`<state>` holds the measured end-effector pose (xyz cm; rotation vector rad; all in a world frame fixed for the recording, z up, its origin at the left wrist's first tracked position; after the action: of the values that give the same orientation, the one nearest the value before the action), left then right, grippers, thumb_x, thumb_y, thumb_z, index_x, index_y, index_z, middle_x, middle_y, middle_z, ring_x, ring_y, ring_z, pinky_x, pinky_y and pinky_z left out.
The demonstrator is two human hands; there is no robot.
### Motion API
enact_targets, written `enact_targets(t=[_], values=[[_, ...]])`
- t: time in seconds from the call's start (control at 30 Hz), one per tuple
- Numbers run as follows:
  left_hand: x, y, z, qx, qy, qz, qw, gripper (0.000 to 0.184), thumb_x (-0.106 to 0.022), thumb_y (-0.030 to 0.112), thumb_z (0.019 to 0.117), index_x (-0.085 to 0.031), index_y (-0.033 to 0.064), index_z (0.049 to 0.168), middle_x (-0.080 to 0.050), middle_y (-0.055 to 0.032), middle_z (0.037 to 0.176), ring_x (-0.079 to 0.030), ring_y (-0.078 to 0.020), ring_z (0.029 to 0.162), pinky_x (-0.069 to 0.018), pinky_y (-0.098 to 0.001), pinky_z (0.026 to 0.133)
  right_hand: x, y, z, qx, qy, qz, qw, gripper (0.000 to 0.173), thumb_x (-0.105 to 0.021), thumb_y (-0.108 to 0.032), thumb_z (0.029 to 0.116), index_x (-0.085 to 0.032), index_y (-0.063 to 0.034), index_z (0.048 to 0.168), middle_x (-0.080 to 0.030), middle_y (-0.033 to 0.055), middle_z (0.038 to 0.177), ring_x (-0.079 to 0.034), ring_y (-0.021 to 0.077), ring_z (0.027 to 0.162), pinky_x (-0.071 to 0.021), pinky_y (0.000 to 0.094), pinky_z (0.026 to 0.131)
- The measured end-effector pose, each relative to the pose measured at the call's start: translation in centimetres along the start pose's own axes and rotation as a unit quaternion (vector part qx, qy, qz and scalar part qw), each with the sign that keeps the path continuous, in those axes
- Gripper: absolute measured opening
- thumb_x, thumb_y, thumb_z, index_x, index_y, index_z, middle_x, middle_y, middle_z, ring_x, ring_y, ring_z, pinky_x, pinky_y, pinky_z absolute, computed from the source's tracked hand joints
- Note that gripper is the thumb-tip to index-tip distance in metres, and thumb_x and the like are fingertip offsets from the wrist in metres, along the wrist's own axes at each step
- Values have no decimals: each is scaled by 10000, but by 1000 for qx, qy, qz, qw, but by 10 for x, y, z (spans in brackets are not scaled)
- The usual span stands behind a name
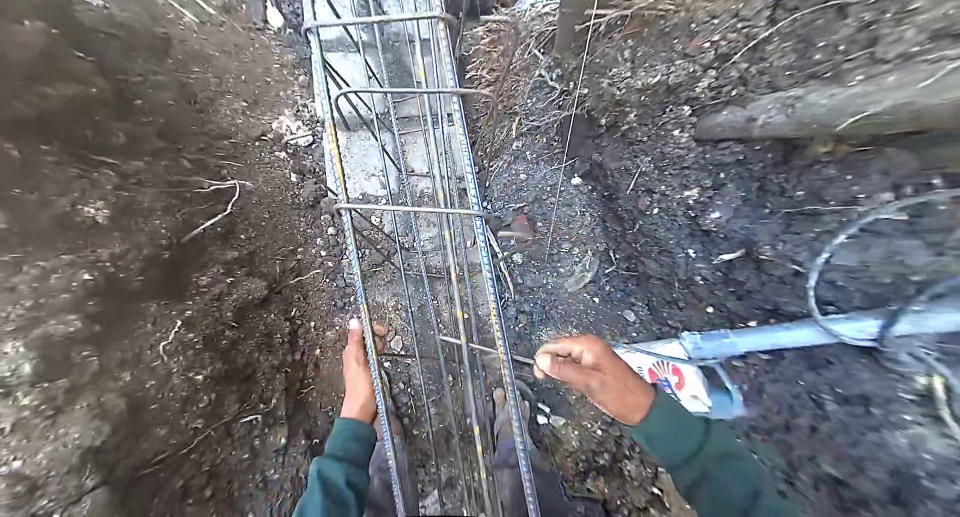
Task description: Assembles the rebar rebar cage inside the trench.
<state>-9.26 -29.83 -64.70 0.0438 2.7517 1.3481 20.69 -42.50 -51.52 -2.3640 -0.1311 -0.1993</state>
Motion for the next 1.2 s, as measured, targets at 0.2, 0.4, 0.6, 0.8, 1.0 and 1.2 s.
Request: enact_targets(t=[0.2,0.4,0.6,0.8,1.0,1.2], values=[[-3,2,5,22,47,67,996,563,-211,265,1129,-509,125,673,-536,67,552,-509,-46,491,-485,-217,554,43,78,-92,-19,205,266,942,238,-592,-135,876,-768,-230,746,-654,-135,611,-378,-94,426,-299,119,406],[11,26,5,68,168,51,982,565,-254,354,1137,-440,149,644,-423,55,486,-411,-71,404,-405,-244,438,-10,42,-125,48,95,228,968,195,-689,-90,870,-818,-222,931,-783,-105,857,-718,-5,767,-606,218,730],[45,14,-21,96,128,-6,987,583,-218,350,1135,-408,178,610,-380,71,451,-343,-51,366,-325,-212,392,-92,-2,-111,51,19,47,997,218,-672,-133,938,-769,58,980,-753,128,817,-707,121,714,-601,336,705],[83,16,-84,114,155,-102,976,577,-220,370,1134,-501,156,677,-390,85,447,-381,-43,366,-378,-209,406,-111,-27,-102,92,-20,-43,995,182,-691,-120,919,-795,28,935,-760,155,801,-734,185,719,-605,382,718],[74,20,-126,76,164,-167,969,526,-174,322,1126,-604,128,894,-471,98,519,-447,-19,426,-424,-184,445,-131,-33,-98,77,1,-62,995,189,-682,-140,930,-793,11,941,-758,119,787,-725,151,698,-607,368,691],[29,23,-117,91,258,-186,944,388,-245,308,1121,-481,40,1273,-665,-42,1009,-642,-92,762,-520,-238,628,-118,-17,-59,58,55,-165,983,257,-644,-270,928,-812,-78,961,-782,54,887,-745,152,812,-613,410,774]])
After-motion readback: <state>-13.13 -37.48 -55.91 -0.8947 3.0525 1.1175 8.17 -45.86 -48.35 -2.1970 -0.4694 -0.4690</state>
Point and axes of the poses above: each hand's wrist, its own z-axis towards the middle knuckle, its own x-axis out of the back of the hand, y = z × x, the point moved 3 cm from there along z, towards the middle knuckle
